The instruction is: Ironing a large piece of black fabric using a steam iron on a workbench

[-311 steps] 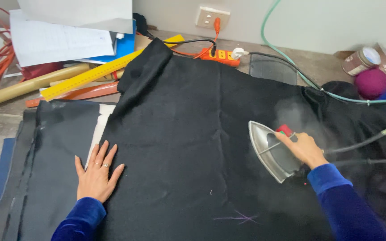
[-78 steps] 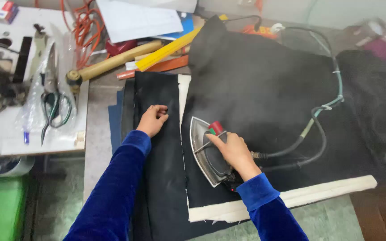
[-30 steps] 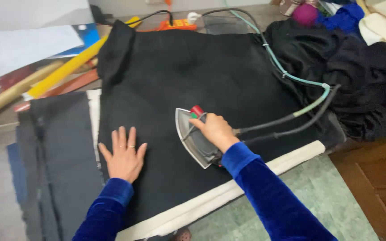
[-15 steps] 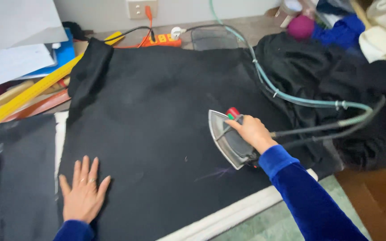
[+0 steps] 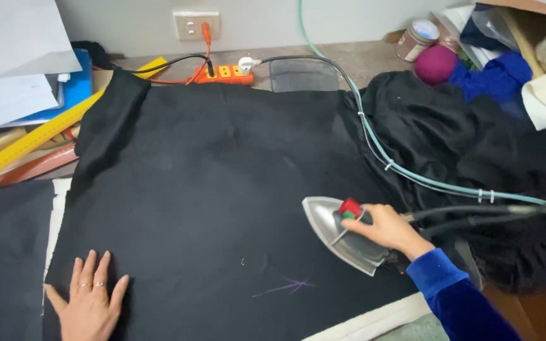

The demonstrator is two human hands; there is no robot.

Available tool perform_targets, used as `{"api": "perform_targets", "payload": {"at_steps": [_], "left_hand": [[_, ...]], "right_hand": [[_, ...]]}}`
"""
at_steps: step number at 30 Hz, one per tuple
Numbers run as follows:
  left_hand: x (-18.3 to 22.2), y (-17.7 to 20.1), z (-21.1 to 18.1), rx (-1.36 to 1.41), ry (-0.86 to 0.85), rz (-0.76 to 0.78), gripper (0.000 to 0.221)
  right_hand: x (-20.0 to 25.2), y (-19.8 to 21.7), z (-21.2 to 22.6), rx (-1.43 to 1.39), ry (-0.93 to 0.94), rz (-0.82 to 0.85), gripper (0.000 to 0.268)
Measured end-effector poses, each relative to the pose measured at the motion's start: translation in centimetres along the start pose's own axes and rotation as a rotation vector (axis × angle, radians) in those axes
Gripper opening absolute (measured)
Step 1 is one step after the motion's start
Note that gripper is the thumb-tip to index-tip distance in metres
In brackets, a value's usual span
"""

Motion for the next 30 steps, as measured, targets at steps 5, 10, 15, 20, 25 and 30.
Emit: {"api": "perform_targets", "payload": {"at_steps": [5, 10, 15, 20, 25, 30], "left_hand": [[3.6, 0.8, -6.1, -0.067, -0.090, -0.218, 0.072], [5.8, -0.4, -3.6, -0.042, 0.084, -0.153, 0.071], [8.7, -1.3, 1.5, 0.086, 0.324, -0.083, 0.069], [9.8, -1.4, 2.8, 0.098, 0.352, -0.136, 0.068], [10.3, -0.2, 3.1, 0.441, 0.310, -0.181, 0.061], [10.1, -0.9, 3.0, 0.216, 0.314, -0.181, 0.062]], "right_hand": [[1.0, -2.4, 6.5, 0.243, 0.147, 0.199, 0.042], [2.0, -7.0, 14.9, 0.458, 0.440, 0.268, 0.056], [4.6, -11.0, 23.4, 0.469, 0.612, 0.279, 0.061], [5.8, -14.0, 30.3, 0.436, 0.687, 0.274, 0.065], [6.5, -15.8, 34.6, 0.428, 0.730, 0.284, 0.069], [5.5, -17.7, 34.3, 0.507, 0.733, 0.375, 0.071]]}}
Point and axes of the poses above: each hand's wrist, its own x-axis away from the middle knuckle, its own y-axis out of the back of the hand, z = x × y, the point moved 9 cm from there along -x, towards the middle knuckle, and after that the axes turned 14 degrees about z, right-handed, at the moved point
